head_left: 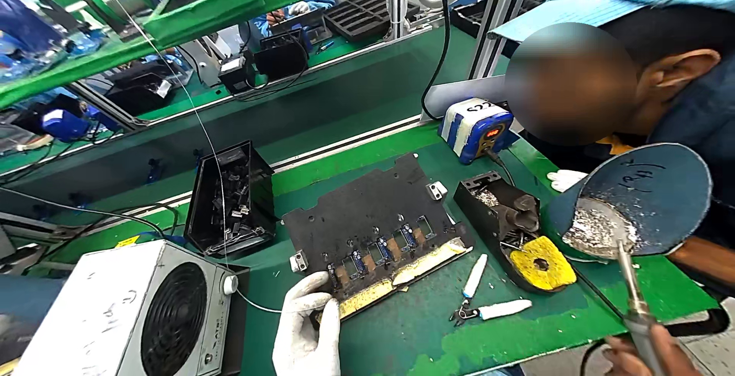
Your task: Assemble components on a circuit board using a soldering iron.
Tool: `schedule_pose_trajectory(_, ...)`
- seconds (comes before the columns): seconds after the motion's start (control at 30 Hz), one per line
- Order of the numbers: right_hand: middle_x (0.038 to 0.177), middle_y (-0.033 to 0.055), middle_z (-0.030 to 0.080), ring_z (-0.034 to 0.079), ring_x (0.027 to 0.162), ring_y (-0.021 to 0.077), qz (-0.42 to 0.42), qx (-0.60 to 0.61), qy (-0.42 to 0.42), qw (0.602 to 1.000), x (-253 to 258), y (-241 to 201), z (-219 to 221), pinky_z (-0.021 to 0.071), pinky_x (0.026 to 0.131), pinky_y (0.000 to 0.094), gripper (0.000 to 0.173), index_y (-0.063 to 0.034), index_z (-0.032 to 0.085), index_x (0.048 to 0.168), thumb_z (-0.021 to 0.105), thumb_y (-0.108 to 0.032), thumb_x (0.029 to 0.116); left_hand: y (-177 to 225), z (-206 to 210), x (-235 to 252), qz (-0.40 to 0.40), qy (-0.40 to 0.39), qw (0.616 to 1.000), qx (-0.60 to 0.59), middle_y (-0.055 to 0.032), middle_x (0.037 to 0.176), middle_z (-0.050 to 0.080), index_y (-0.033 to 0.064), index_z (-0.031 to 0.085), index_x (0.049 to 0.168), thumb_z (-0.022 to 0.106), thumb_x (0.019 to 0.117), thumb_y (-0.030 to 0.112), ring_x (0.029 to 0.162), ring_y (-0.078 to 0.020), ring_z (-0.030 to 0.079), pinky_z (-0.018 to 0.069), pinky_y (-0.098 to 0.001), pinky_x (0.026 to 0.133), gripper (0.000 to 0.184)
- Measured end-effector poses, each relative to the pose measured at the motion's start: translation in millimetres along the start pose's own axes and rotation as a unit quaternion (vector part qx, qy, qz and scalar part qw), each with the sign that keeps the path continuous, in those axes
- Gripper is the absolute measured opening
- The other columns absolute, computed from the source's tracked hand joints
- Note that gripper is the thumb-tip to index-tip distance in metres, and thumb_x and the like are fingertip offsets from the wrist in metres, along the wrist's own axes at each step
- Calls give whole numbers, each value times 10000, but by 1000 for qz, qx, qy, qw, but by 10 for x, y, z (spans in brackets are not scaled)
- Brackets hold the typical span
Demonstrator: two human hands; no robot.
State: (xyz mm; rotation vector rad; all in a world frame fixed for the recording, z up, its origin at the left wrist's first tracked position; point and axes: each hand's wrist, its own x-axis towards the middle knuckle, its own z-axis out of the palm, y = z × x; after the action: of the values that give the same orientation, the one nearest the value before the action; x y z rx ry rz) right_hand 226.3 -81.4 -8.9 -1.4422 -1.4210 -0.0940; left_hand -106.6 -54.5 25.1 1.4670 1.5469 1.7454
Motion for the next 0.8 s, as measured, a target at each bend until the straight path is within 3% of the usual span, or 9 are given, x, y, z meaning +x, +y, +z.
schedule_pose_trajectory(0.13,1077,242,687,691,829,181,101,56,-10,993,-99,198,87,599,701,320,434,149,528,1390,511,-151,1077,46,-92,-104,-21,1,997,-68,-26,1231,677,149,725,946,676,908,31,1159,-127,642,571,-260,946,133)
schedule_pose_trajectory(0.2,1092,222,692,712,846,177,76,130,-55,987,-132,-68,122,610,698,325,412,130,518,1386,474,-153,1090,98,-137,-156,-41,-7,994,-99,-11,1227,681,161,751,956,705,903,43,1126,-107,653,583,-244,916,137)
schedule_pose_trajectory(0.27,1088,177,718,729,843,180,30,210,-138,967,-210,-355,266,618,726,344,337,11,588,1338,503,-186,1078,149,-149,-223,-65,-21,989,-129,-6,1212,686,153,768,960,721,898,43,1089,-94,661,589,-238,892,134)
schedule_pose_trajectory(0.37,1080,171,752,753,880,223,-40,277,-234,931,-308,-874,617,640,769,380,287,-37,696,1264,664,-133,996,215,-82,-319,-105,-23,982,-158,-27,1153,699,115,777,917,746,878,43,1041,-93,668,594,-237,859,87)
schedule_pose_trajectory(0.47,1020,129,762,736,812,189,-109,269,-216,932,-335,-1259,907,611,698,309,287,-85,733,1238,722,-106,952,172,-62,-403,-124,-4,982,-143,-127,1082,700,3,752,866,765,848,75,989,-157,686,604,-286,835,75)
schedule_pose_trajectory(0.57,996,102,777,711,731,169,-158,271,-200,928,-321,-1358,1034,574,651,280,261,-113,745,1225,681,-98,973,165,-101,-420,-142,-11,982,-124,-191,1058,694,-59,681,910,709,885,64,1012,-242,689,600,-361,867,128)
schedule_pose_trajectory(0.7,1004,90,780,670,650,166,-185,232,-205,933,-313,-1317,1024,540,601,281,268,-128,738,1241,637,-112,994,128,-278,-350,-123,-33,982,-139,-139,1057,704,-2,676,925,676,912,116,1036,-218,684,587,-356,886,119)
schedule_pose_trajectory(0.8,999,79,779,702,708,158,-166,178,-200,949,-321,-1185,1026,569,630,275,273,-134,737,1240,651,-115,982,89,-470,-231,-117,-27,984,-131,-75,1123,703,83,696,909,664,929,134,1088,-172,663,576,-318,900,64)
